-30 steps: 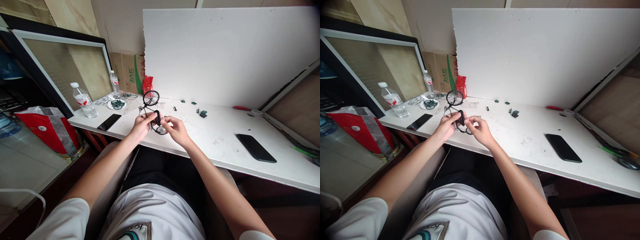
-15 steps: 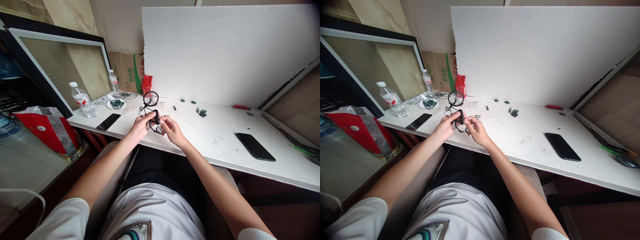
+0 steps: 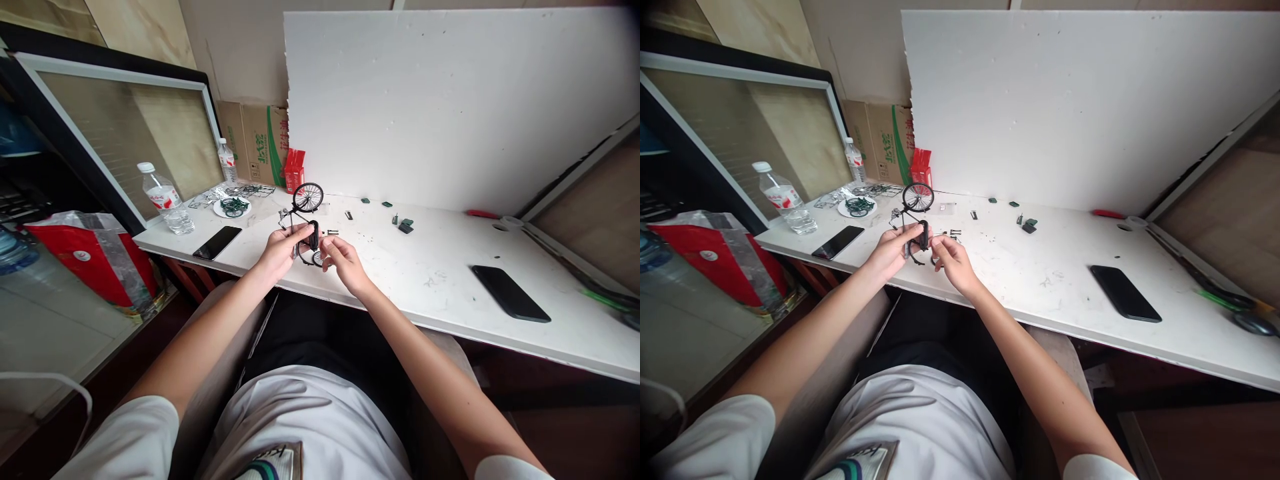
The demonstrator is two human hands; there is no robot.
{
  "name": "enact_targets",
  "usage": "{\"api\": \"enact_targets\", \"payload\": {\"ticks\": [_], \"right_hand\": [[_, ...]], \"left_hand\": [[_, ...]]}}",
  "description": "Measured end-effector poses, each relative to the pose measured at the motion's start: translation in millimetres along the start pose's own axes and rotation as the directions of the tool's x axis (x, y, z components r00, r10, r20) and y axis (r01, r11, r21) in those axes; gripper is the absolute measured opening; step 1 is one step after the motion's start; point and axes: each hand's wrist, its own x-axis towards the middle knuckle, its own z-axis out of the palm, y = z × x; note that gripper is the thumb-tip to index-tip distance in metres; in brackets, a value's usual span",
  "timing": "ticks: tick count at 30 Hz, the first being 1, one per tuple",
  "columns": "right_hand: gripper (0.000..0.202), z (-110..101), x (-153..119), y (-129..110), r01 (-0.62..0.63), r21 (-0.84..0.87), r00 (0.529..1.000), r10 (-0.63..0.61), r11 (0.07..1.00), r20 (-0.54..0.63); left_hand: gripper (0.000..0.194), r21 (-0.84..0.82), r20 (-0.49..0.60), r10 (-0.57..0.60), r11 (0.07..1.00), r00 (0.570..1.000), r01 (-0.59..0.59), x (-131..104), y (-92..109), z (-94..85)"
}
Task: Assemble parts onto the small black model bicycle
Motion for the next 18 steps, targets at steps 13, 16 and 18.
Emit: {"api": "enact_targets", "payload": {"ticks": [13,16,18], "right_hand": [[0.05,-14,5,25,-0.11,-0.148,0.992,0.117,0.983,0.042],[0.05,-34,11,25,-0.121,-0.285,0.993,0.118,0.951,-0.026],[0.047,-54,15,29,-0.13,-0.36,0.989,0.094,0.924,-0.116]], "left_hand": [[0.045,0.04,-0.038,-0.083,0.996,0.996,0.085,12,-13,-19.7],[0.047,0.085,-0.092,-0.041,0.995,0.995,0.049,19,-12,-29.8],[0.049,0.136,-0.138,-0.008,0.99,0.99,0.027,24,-9,-39.4]]}}
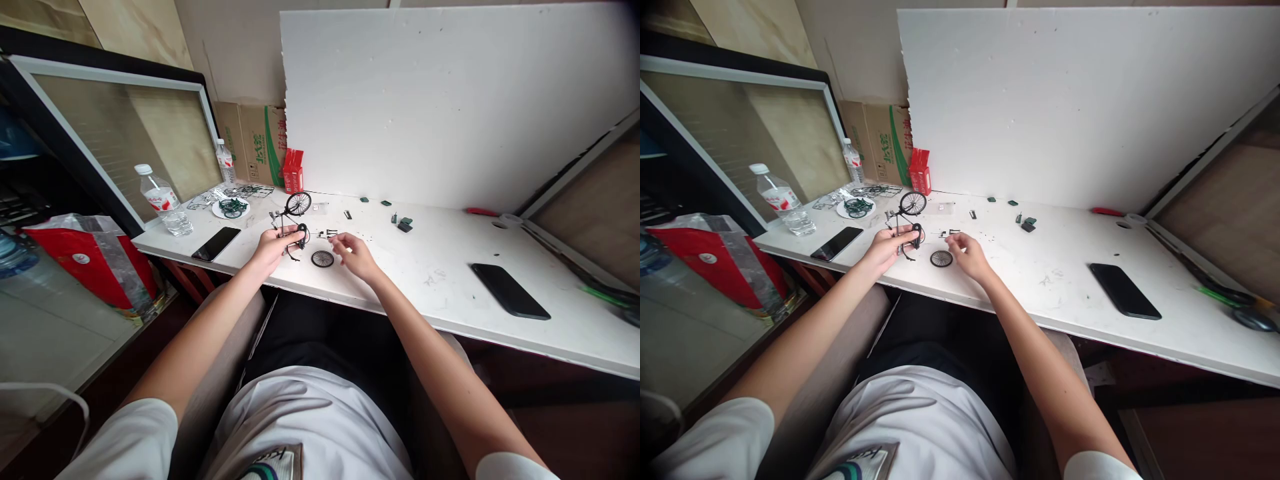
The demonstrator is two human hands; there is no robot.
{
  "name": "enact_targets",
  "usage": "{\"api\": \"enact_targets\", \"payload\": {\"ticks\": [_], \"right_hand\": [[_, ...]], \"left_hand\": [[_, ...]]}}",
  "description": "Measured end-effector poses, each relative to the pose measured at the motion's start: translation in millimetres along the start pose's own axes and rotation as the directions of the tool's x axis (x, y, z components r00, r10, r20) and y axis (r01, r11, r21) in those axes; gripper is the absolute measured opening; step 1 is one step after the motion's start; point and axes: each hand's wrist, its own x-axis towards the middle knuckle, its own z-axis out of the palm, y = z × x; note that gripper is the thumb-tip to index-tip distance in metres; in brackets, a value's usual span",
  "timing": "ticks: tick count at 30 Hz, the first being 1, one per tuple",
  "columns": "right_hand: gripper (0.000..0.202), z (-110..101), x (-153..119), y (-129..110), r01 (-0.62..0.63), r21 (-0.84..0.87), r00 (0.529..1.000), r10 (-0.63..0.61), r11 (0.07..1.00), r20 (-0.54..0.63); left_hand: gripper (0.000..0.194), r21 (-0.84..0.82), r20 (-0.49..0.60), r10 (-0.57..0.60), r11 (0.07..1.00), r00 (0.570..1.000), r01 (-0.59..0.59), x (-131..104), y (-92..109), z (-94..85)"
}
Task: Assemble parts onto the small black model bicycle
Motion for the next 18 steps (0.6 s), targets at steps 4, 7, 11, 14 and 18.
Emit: {"api": "enact_targets", "payload": {"ticks": [4,7,11,14,18], "right_hand": [[0.032,-29,12,23,-0.077,-0.157,0.991,0.057,0.985,-0.125],[0.022,-36,22,34,-0.111,-0.291,0.988,0.074,0.95,-0.133],[0.026,-28,45,35,-0.055,-0.47,0.998,0.03,0.881,-0.06],[0.028,-18,64,33,-0.022,-0.61,1.0,0.029,0.792,0.001],[0.025,-6,77,32,-0.047,-0.739,0.995,0.099,0.672,0.027]], "left_hand": [[0.05,0.213,-0.062,0.075,0.975,0.995,-0.06,12,6,-18.6],[0.047,0.304,-0.079,0.087,0.951,0.993,-0.059,19,10,-27.9],[0.048,0.261,-0.09,0.024,0.965,0.996,0.0,28,10,-35.5],[0.048,0.203,-0.092,-0.016,0.979,0.996,0.034,32,8,-39.5],[0.052,0.162,-0.058,-0.041,0.986,0.998,0.049,30,2,-40.2]]}}
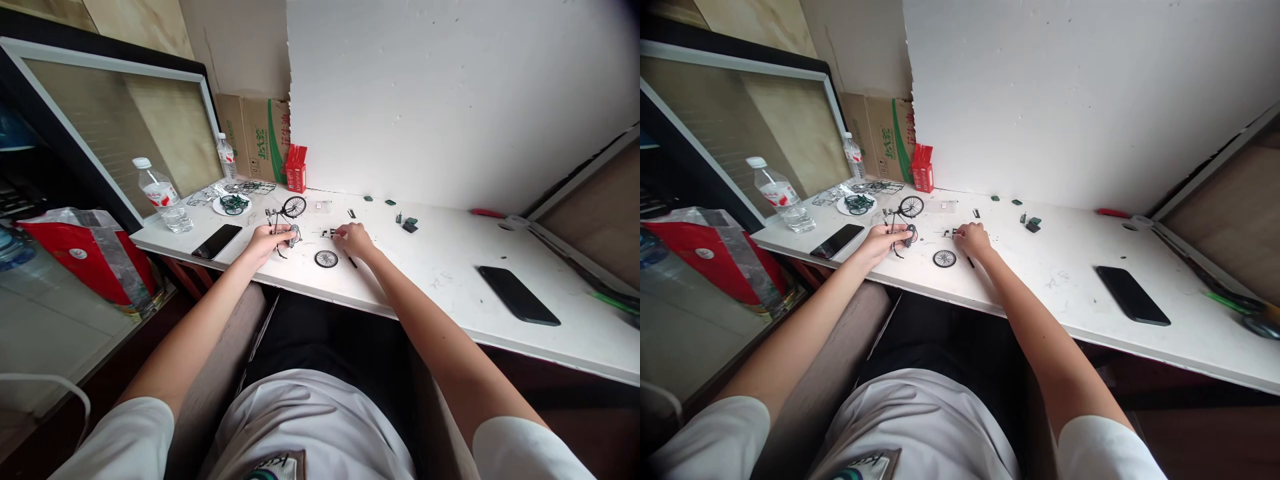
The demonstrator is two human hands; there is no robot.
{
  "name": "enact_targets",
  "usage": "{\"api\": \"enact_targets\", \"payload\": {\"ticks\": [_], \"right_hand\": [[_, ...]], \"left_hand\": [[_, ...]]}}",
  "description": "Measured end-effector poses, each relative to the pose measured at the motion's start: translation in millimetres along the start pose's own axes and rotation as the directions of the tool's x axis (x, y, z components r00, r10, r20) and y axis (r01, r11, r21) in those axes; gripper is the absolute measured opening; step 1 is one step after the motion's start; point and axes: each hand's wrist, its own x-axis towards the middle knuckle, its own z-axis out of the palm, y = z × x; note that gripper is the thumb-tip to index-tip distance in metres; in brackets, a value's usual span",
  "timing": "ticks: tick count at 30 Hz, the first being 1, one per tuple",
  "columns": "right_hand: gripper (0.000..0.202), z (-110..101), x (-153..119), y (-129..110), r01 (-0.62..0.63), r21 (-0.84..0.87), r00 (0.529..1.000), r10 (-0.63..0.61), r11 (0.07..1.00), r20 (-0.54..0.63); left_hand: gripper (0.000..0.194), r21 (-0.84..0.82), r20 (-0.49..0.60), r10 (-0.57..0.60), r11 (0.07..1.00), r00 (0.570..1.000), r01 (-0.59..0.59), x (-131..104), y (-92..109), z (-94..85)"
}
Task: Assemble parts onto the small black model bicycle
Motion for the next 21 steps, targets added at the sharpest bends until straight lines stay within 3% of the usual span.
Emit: {"api": "enact_targets", "payload": {"ticks": [4,7,9,11,14,17,21], "right_hand": [[0.021,7,1,-2,-0.052,-0.035,0.999,0.052,0.998,-0.01],[0.022,6,-2,0,-0.052,0.013,0.993,0.053,0.999,-0.109],[0.023,3,-6,0,0.006,0.142,0.982,0.021,0.99,-0.188],[0.027,-2,-14,-3,0.111,0.36,0.976,-0.033,0.926,-0.217],[0.046,-6,-33,-14,0.2,0.638,0.978,-0.117,0.743,-0.171],[0.056,-3,-51,-27,0.223,0.725,0.974,-0.179,0.652,-0.138],[0.056,6,-63,-36,0.221,0.738,0.975,-0.175,0.638,-0.141]], "left_hand": [[0.053,0.025,0.08,-0.015,1.0,0.997,0.013,-7,-2,5.7],[0.055,0.029,0.116,-0.031,0.999,0.993,0.028,-10,-2,12.5],[0.055,0.021,0.117,-0.027,0.999,0.993,0.025,-11,-3,17.5],[0.056,0.031,0.124,-0.013,0.999,0.992,0.009,-13,-5,22.2],[0.056,0.055,0.136,-0.001,0.998,0.991,-0.007,-16,-8,28.6],[0.056,0.064,0.112,0.024,0.997,0.993,-0.031,-22,-10,34.5],[0.051,0.119,0.097,0.082,0.989,0.992,-0.094,-30,-13,41.8]]}}
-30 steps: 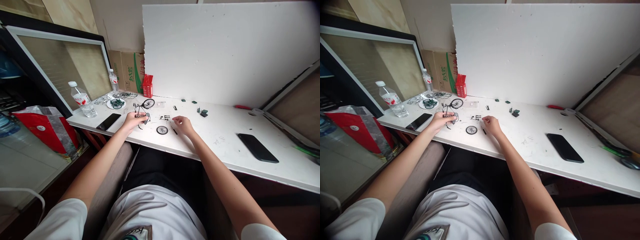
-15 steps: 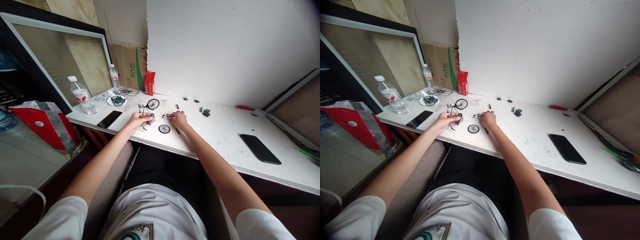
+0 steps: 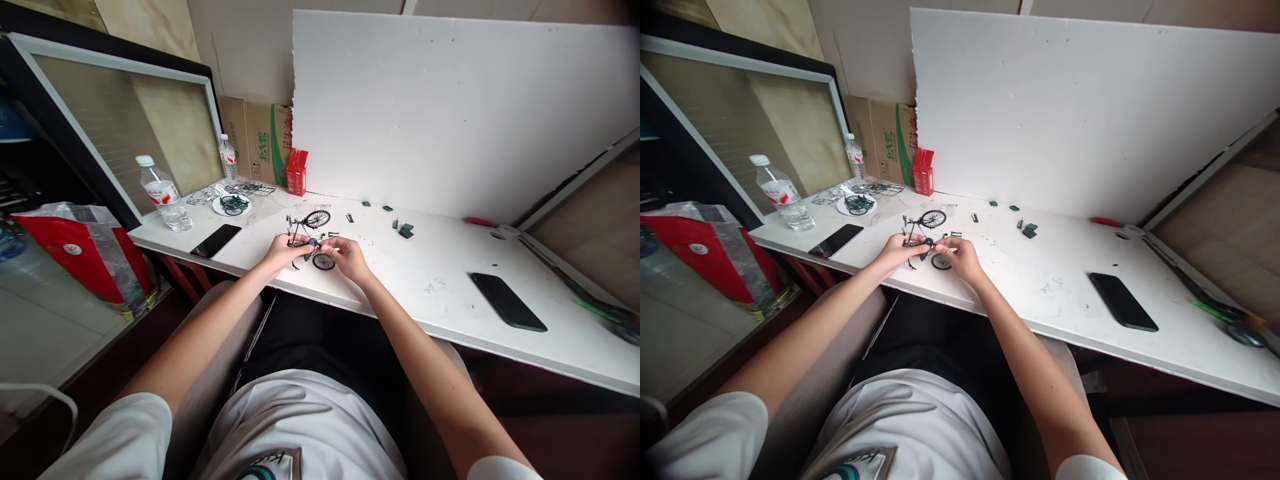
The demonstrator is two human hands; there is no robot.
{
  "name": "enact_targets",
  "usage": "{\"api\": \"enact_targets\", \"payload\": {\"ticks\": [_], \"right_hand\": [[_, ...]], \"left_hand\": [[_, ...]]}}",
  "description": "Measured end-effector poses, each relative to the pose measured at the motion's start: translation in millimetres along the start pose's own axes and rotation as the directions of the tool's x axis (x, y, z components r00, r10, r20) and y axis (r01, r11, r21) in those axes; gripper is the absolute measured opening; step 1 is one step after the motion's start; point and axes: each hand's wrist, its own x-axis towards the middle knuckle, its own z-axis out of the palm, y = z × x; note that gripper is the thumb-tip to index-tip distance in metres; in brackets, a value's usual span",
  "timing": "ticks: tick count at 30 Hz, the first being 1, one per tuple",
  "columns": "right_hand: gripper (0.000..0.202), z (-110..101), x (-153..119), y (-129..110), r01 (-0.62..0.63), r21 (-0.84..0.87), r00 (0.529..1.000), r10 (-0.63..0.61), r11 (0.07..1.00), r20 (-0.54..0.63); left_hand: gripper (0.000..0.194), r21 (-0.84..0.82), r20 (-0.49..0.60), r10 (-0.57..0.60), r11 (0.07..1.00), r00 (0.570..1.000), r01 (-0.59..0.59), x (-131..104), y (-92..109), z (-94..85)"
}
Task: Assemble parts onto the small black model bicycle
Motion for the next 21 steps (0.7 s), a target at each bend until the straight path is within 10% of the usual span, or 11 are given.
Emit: {"api": "enact_targets", "payload": {"ticks": [21], "right_hand": [[0.055,-2,-6,-2,-0.088,0.06,0.995,0.085,0.994,0.048]], "left_hand": [[0.045,0.05,0.025,0.046,0.998,0.999,-0.047,-5,-12,6.0]]}}
